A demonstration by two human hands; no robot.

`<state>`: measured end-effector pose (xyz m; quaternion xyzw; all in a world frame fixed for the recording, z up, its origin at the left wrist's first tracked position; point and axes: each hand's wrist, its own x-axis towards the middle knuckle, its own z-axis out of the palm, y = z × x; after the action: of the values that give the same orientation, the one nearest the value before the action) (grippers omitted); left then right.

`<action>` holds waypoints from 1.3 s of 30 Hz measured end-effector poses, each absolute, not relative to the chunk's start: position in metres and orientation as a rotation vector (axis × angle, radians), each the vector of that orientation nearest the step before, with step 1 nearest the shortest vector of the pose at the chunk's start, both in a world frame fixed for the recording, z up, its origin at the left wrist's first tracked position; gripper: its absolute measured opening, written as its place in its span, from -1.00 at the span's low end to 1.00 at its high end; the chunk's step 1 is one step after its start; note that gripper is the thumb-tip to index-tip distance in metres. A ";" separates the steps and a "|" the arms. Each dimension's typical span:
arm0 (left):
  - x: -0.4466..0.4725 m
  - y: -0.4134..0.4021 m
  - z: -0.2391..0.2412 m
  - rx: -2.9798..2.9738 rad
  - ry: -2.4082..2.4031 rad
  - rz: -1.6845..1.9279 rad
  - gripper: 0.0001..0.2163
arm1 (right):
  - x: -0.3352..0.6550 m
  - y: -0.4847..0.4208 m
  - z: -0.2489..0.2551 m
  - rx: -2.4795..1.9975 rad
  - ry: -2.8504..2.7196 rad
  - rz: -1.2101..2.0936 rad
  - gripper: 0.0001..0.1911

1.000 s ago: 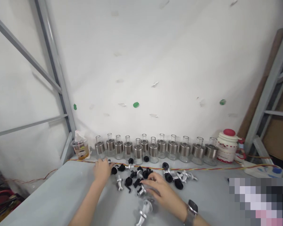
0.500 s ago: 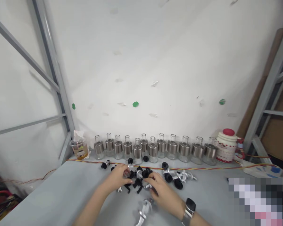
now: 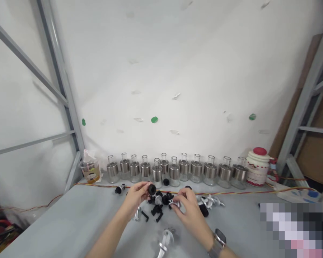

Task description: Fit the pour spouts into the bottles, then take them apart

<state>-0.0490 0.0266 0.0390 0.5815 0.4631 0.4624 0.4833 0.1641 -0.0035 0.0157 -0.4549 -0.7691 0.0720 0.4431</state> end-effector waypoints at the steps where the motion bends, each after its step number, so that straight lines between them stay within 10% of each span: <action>1: -0.045 0.024 0.039 1.246 0.981 1.136 -0.64 | 0.164 -0.006 0.020 -1.113 -1.842 0.206 -0.98; 10: -0.013 0.004 0.024 0.849 0.673 0.990 -0.83 | 0.153 -0.020 0.019 -0.954 -1.564 0.677 -0.81; 39: 0.001 -0.004 0.021 1.340 0.941 1.136 -0.73 | 0.154 -0.018 0.004 -0.802 -2.095 -0.067 -0.74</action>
<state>0.0014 -0.0045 0.0213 0.5644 0.3966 0.4786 0.5433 0.1544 -0.0182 0.0040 -0.3221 -0.8410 -0.0268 0.4339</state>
